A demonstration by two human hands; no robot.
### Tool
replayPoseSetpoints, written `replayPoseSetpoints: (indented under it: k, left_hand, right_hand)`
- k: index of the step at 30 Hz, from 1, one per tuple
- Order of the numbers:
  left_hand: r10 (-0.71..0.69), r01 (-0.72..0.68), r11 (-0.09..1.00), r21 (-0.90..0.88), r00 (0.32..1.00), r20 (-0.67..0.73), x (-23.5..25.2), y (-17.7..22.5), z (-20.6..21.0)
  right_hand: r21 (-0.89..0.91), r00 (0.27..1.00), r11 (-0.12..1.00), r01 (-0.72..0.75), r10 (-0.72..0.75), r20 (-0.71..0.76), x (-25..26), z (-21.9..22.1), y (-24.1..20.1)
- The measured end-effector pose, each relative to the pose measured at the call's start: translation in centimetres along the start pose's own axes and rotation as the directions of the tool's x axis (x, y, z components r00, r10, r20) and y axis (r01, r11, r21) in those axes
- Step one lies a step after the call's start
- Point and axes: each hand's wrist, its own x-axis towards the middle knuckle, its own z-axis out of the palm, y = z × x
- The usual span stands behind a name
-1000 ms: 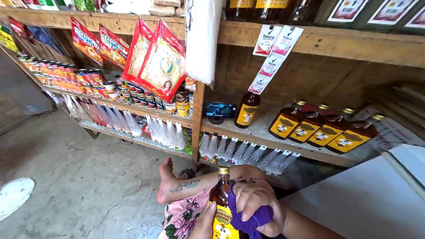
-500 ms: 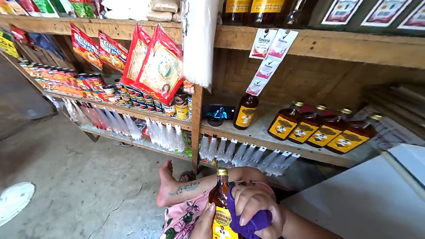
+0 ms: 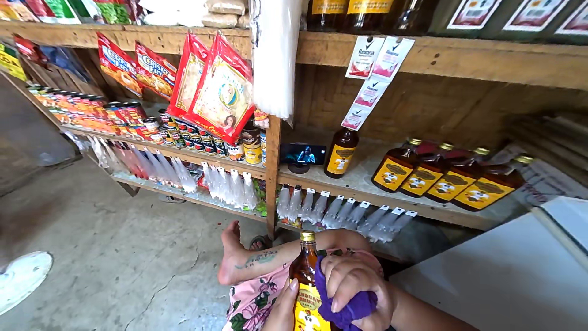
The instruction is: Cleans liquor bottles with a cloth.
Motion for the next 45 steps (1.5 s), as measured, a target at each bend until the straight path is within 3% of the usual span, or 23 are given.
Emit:
replayPoseSetpoints:
  k: [9, 45]
  left_hand:
    - [0.017, -0.017, 1.000, -0.024, 0.999, 0.034, 0.06, 0.00, -0.06]
    - [-0.034, 0.031, 0.998, -0.055, 0.998, -0.050, 0.15, 0.48, 0.60]
  right_hand:
    - [-0.004, 1.000, 1.000, 0.005, -0.005, 0.006, -0.15, 0.09, -0.09]
    - [-0.127, 0.999, 0.992, 0.009, -0.004, 0.047, -0.11, 0.52, -0.24]
